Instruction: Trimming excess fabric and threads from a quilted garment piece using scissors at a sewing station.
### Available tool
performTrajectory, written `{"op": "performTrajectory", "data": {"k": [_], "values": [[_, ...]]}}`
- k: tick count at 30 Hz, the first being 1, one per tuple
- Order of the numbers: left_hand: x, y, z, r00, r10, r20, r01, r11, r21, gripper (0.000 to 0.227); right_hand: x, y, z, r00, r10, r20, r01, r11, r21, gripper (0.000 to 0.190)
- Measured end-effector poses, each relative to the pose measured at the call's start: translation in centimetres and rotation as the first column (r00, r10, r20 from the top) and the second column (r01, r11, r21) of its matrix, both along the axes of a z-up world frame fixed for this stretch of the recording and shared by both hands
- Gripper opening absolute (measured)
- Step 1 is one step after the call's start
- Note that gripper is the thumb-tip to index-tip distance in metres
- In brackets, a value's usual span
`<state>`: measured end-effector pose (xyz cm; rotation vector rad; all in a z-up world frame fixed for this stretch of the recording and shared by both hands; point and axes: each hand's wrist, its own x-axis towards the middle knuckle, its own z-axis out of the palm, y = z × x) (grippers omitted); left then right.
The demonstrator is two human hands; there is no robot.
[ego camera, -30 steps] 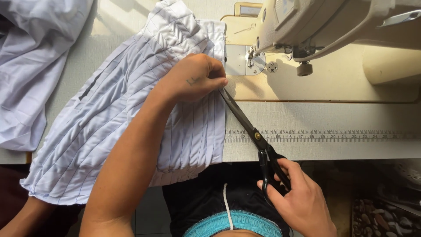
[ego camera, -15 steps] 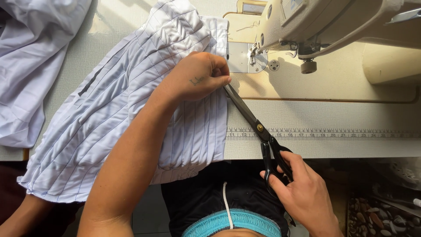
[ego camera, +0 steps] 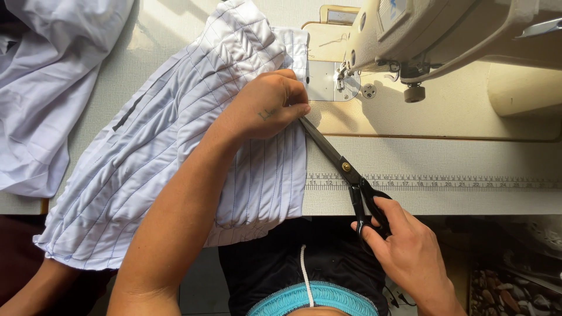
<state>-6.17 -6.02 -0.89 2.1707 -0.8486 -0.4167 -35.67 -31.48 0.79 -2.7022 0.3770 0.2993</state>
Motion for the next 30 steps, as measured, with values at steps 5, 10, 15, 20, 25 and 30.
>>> {"op": "performTrajectory", "data": {"k": [5,10,15,20,25,30], "values": [[-0.2,0.2,0.6,0.999,0.035,-0.024,-0.035,0.999,-0.017,0.021,0.5,-0.1,0.4,0.986,-0.112,-0.122,0.114,0.993,0.012,0.051],[0.0,0.2,-0.5,0.989,0.143,0.048,-0.122,0.943,-0.309,0.020,0.9,0.0,2.3,0.916,-0.323,-0.239,0.364,0.919,0.151,0.055],[0.4,0.1,-1.1,0.959,0.279,0.045,-0.223,0.845,-0.486,0.035,1.7,-0.2,3.5,0.840,-0.422,-0.340,0.491,0.858,0.148,0.054],[0.3,-0.5,-1.8,0.911,0.284,0.299,-0.235,0.954,-0.188,0.043,2.9,0.6,4.1,0.824,-0.433,-0.365,0.539,0.797,0.274,0.050],[0.5,-1.5,-4.0,0.843,0.244,0.480,-0.250,0.967,-0.053,0.018,3.1,0.3,2.7,0.922,-0.284,-0.264,0.329,0.933,0.144,0.052],[1.2,-1.5,-4.6,0.874,0.283,0.395,-0.263,0.959,-0.103,0.017,4.0,-0.1,2.2,0.976,-0.161,-0.143,0.167,0.985,0.031,0.058]]}}
